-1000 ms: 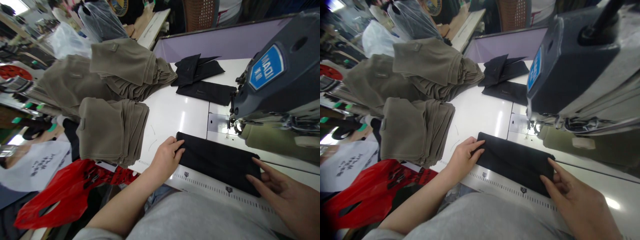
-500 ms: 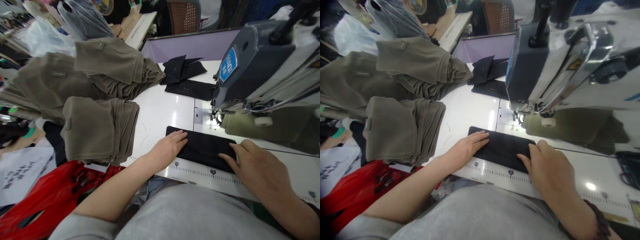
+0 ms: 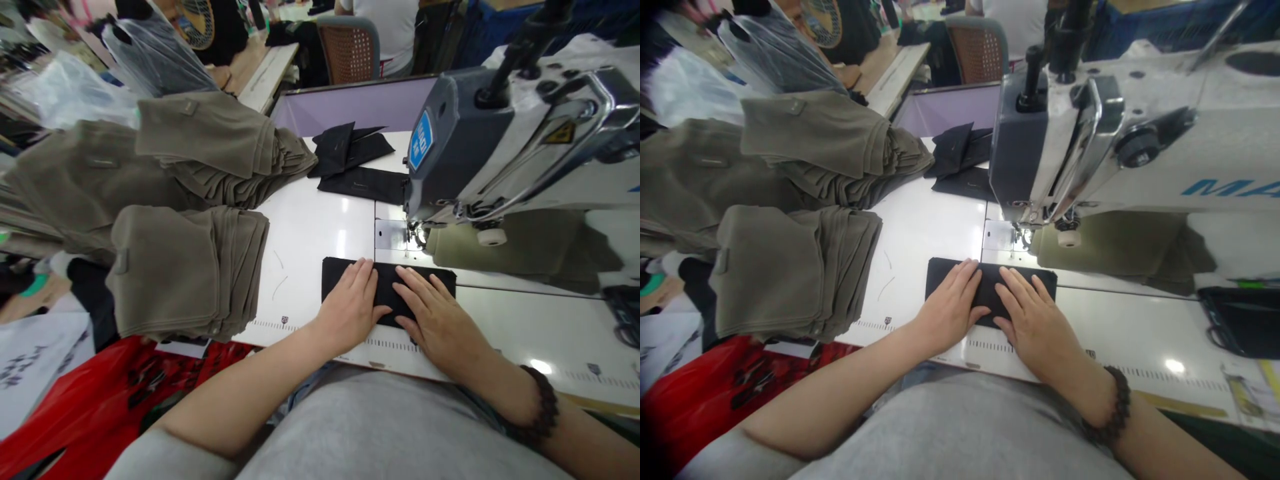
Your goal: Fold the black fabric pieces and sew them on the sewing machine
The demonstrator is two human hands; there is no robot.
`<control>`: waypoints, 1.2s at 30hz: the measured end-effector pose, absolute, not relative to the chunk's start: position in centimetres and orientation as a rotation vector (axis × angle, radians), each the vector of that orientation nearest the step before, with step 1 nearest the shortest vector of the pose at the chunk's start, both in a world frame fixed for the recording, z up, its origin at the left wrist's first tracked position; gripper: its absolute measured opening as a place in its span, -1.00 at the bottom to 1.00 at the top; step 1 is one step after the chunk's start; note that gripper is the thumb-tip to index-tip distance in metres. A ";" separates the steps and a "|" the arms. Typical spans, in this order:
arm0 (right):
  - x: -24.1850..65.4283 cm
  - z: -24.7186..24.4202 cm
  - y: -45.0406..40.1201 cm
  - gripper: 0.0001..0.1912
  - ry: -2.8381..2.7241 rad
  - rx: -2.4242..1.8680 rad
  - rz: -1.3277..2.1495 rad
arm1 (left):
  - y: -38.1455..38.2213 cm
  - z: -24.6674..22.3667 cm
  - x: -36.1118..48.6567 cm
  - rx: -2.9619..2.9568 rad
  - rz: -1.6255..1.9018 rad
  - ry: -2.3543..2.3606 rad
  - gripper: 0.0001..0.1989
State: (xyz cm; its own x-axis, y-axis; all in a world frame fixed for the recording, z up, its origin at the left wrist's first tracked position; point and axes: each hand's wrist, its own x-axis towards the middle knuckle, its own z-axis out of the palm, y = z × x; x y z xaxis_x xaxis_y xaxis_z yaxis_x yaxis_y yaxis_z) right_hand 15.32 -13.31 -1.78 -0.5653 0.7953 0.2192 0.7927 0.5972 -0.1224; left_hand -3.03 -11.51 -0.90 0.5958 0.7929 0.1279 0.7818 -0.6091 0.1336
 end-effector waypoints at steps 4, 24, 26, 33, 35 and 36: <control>15.3 -2.1 -13.6 -0.50 -2.582 -1.360 -0.015 | -11.2 -1.1 -3.3 2.699 0.170 1.375 -0.28; 18.1 1.4 -9.2 -0.70 -2.754 -1.177 0.055 | -1.7 1.1 -4.5 2.939 -0.009 1.262 -0.70; 18.3 1.0 -8.1 -0.70 -2.786 -1.100 0.038 | -0.2 1.2 -3.0 2.899 -0.027 1.266 -0.70; 19.0 -0.8 -7.0 -0.66 -2.689 -1.143 0.003 | -2.5 1.2 -1.1 2.910 0.100 1.192 -0.48; 19.2 -1.0 -7.0 -0.65 -2.679 -1.137 -0.020 | -3.4 0.8 -0.9 2.913 0.063 1.110 -0.43; 19.3 -1.0 -6.9 -0.64 -2.670 -1.133 -0.025 | -3.6 0.5 -0.8 2.910 0.049 1.102 -0.41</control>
